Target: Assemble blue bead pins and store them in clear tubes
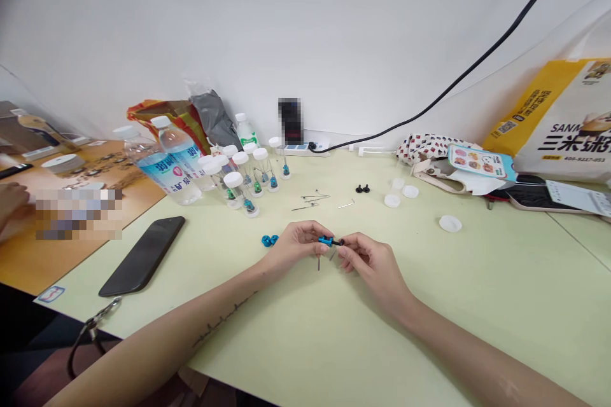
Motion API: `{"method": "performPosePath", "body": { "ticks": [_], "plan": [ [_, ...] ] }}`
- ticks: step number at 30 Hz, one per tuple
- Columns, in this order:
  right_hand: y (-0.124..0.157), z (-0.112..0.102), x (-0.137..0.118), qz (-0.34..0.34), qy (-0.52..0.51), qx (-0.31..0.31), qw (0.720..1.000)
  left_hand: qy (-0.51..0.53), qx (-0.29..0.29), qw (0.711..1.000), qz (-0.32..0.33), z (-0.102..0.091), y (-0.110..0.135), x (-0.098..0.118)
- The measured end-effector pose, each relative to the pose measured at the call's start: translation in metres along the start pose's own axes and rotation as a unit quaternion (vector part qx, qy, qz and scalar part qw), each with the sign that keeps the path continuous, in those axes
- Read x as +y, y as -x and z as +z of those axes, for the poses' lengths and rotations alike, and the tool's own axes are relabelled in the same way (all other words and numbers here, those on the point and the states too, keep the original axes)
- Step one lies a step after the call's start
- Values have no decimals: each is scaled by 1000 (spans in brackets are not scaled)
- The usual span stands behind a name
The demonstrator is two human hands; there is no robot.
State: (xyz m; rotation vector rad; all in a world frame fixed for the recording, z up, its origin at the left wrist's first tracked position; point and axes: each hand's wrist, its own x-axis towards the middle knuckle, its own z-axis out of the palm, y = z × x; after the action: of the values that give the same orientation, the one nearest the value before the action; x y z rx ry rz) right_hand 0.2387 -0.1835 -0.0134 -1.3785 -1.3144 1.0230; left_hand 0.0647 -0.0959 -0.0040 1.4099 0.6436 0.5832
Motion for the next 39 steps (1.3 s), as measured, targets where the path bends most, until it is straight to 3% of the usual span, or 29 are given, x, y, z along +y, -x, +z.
{"method": "performPosePath", "body": {
  "ticks": [27, 39],
  "plan": [
    [1, 1, -2, -11, 7, 2, 1000, 74, 22, 996, 41, 5, -1, 1],
    [-1, 1, 0, -6, 9, -5, 1000, 75, 17, 997, 20, 3, 0, 2]
  ]
}}
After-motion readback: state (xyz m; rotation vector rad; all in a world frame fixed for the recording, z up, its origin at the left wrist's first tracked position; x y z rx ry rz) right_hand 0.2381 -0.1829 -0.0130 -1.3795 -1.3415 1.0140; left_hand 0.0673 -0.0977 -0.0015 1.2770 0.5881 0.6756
